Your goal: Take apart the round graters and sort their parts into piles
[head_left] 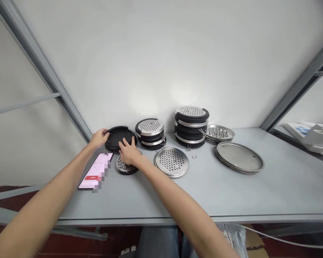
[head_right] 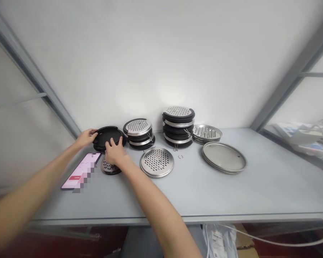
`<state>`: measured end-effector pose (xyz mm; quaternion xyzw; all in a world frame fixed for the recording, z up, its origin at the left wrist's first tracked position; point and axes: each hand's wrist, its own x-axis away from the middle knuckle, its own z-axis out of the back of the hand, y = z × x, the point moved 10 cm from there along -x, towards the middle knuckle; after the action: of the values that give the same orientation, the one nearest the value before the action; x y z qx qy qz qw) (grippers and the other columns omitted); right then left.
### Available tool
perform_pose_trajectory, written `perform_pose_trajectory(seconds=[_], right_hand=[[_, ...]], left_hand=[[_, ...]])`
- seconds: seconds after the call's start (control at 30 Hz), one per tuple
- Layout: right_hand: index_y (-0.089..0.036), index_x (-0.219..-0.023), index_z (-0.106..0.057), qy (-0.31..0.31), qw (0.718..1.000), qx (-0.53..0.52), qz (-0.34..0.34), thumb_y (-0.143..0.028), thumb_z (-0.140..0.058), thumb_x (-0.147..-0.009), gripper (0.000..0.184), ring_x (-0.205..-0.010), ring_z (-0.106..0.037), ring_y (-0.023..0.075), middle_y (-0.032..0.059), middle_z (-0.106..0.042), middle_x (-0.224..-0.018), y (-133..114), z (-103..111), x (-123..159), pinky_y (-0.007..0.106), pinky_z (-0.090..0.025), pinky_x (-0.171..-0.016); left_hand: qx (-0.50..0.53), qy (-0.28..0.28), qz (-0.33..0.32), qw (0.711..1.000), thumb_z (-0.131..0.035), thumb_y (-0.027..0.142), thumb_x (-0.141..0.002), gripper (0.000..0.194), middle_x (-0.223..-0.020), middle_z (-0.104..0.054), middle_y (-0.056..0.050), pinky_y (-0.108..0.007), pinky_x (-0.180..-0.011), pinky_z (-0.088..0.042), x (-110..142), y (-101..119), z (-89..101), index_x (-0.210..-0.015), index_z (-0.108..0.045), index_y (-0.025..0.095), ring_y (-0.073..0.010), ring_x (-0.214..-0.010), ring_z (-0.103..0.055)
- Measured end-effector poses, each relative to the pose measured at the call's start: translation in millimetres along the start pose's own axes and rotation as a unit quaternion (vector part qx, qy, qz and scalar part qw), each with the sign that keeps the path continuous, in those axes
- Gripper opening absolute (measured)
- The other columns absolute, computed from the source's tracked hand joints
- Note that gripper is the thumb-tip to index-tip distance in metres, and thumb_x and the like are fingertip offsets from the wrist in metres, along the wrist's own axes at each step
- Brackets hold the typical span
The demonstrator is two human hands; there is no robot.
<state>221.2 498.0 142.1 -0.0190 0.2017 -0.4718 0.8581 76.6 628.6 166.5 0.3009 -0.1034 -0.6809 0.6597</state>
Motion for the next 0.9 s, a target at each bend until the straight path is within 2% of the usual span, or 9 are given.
perform_pose_trajectory(seconds=[0.17,0.3,0.47,0.57,0.63,0.73,0.8,0.87,0.9], right_hand=[[0.004,-0.138,-0.034,-0.004,1.000,-0.020,-0.011,-0.025,-0.032,-0.095,0.052,-0.143,-0.020,0.0319,0.0292,-0.035,-0.146,-0.3,-3.6,-3.4,0.068,-0.003,-0.111],[0.002,-0.138,-0.035,-0.013,0.999,-0.032,-0.019,-0.026,-0.033,-0.095,0.051,-0.143,-0.021,0.0304,0.0282,-0.035,-0.146,0.0,-5.0,-3.8,0.068,-0.001,-0.111],[0.002,-0.138,-0.035,-0.013,0.999,-0.031,-0.015,-0.028,-0.035,-0.095,0.053,-0.143,-0.020,0.0311,0.0279,-0.034,-0.147,1.2,-4.4,-6.1,0.066,0.001,-0.111],[0.003,-0.138,-0.036,-0.017,0.999,-0.036,-0.021,-0.032,-0.038,-0.095,0.056,-0.142,-0.023,0.0334,0.0291,-0.033,-0.147,2.5,-1.4,-5.6,0.063,-0.002,-0.113],[0.004,-0.136,-0.039,-0.001,0.999,-0.041,-0.015,-0.030,-0.039,-0.094,0.054,-0.140,-0.028,0.0327,0.0297,-0.038,-0.144,-0.2,8.8,1.8,0.057,-0.007,-0.116],[0.001,-0.129,-0.048,0.056,0.996,-0.067,0.024,-0.018,-0.037,-0.093,0.042,-0.131,-0.044,0.0259,0.0232,-0.053,-0.133,-7.7,40.2,33.0,0.043,-0.022,-0.115],[-0.009,-0.123,-0.057,0.079,0.989,-0.108,0.063,-0.019,-0.038,-0.093,0.037,-0.119,-0.055,0.0222,0.0146,-0.063,-0.123,-7.0,63.0,66.6,0.036,-0.039,-0.104],[-0.016,-0.118,-0.062,0.075,0.983,-0.139,0.096,-0.021,-0.041,-0.093,0.033,-0.102,-0.063,0.0195,0.0092,-0.069,-0.111,4.7,80.9,104.0,0.032,-0.048,-0.090],[-0.018,-0.115,-0.064,0.076,0.981,-0.144,0.107,-0.021,-0.044,-0.091,0.031,-0.096,-0.065,0.0190,0.0075,-0.071,-0.105,15.6,88.8,122.0,0.031,-0.049,-0.086]], left_hand=[[-0.083,-0.015,-0.071,0.994,-0.054,0.023,-0.079,0.040,-0.116,-0.068,-0.012,-0.035,-0.099,-0.042,9.7,18.6,-4.6,-0.117,-0.064,0.015,-0.0300,-0.113,-0.060],[-0.122,-0.020,-0.112,0.986,-0.050,0.018,-0.079,0.042,-0.121,-0.066,-0.012,-0.036,-0.103,-0.039,16.0,29.5,-6.7,-0.119,-0.063,0.015,-0.0313,-0.119,-0.056],[-0.128,-0.021,-0.132,0.983,-0.046,0.023,-0.084,0.040,-0.119,-0.067,-0.010,-0.033,-0.103,-0.040,18.3,29.8,-8.2,-0.119,-0.062,0.015,-0.0286,-0.118,-0.057],[-0.116,0.001,-0.131,0.985,-0.043,0.030,-0.089,0.042,-0.122,-0.063,-0.015,-0.036,-0.103,-0.040,20.9,35.1,-5.5,-0.123,-0.058,0.009,-0.0291,-0.119,-0.056],[-0.107,0.032,-0.127,0.986,-0.040,0.033,-0.092,0.046,-0.129,-0.057,-0.019,-0.038,-0.105,-0.037,28.2,44.9,1.8,-0.127,-0.053,0.005,-0.0304,-0.124,-0.051],[-0.079,0.096,-0.145,0.982,-0.038,0.032,-0.094,0.043,-0.133,-0.053,-0.016,-0.038,-0.109,-0.033,57.5,75.8,20.7,-0.129,-0.050,0.010,-0.0270,-0.128,-0.046],[-0.013,0.161,-0.207,0.965,-0.038,0.029,-0.094,0.034,-0.123,-0.060,-0.011,-0.036,-0.107,-0.035,93.8,109.9,36.7,-0.118,-0.057,0.014,-0.0243,-0.121,-0.051],[0.042,0.155,-0.271,0.949,-0.038,0.029,-0.095,0.029,-0.112,-0.065,-0.008,-0.034,-0.102,-0.041,131.9,144.9,33.0,-0.106,-0.062,0.018,-0.0219,-0.111,-0.058],[0.070,0.129,-0.317,0.937,-0.039,0.029,-0.094,0.027,-0.107,-0.067,-0.007,-0.032,-0.097,-0.044,151.2,164.6,24.2,-0.101,-0.064,0.019,-0.0209,-0.105,-0.061]])
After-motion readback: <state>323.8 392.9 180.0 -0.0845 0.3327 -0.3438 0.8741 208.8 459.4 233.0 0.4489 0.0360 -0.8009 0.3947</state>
